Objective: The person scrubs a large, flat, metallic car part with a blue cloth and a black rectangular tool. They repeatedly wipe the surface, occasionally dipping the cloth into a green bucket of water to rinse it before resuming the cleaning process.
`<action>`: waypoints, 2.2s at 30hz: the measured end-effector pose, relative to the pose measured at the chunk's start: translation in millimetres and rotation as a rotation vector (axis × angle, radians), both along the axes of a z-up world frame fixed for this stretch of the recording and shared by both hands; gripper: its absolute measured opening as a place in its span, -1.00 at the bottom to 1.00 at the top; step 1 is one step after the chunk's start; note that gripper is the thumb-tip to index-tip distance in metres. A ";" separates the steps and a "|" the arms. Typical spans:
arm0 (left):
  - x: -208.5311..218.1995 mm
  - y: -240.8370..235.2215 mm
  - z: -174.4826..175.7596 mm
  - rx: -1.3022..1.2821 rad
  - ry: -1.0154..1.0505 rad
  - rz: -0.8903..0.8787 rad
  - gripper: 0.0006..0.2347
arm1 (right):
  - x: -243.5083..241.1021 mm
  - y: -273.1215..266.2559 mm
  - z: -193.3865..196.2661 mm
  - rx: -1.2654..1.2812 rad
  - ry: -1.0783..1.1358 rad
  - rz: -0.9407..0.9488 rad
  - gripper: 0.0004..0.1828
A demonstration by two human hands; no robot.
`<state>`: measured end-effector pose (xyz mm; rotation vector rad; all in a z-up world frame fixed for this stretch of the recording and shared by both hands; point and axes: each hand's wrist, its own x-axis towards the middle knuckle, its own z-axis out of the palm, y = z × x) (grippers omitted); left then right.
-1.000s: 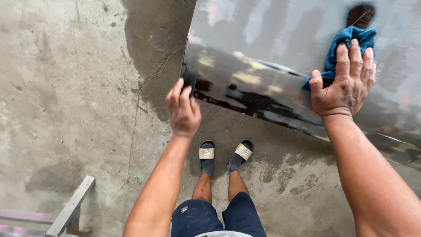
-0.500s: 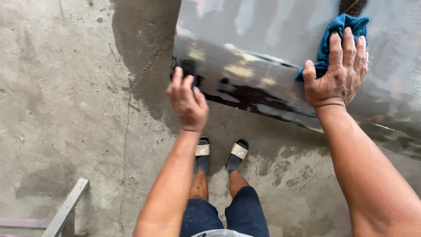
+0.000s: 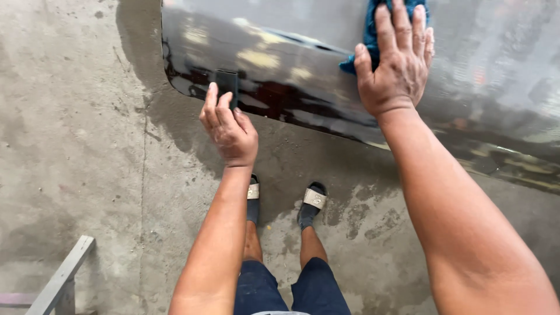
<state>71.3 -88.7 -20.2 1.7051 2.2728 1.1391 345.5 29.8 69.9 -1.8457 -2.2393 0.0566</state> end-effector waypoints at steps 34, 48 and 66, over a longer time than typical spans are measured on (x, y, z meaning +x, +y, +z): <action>140.1 -4.5 19.3 0.192 0.146 -0.666 -0.77 | 159.9 -49.2 8.3 0.078 -0.043 -0.134 -0.25; 225.3 -23.8 22.0 0.154 0.347 -0.887 -0.76 | 161.5 -50.8 6.3 0.091 -0.027 -0.117 -0.25; 190.4 28.0 25.6 0.061 0.391 -0.625 -0.64 | 160.1 -52.4 9.4 0.087 0.021 -0.138 -0.31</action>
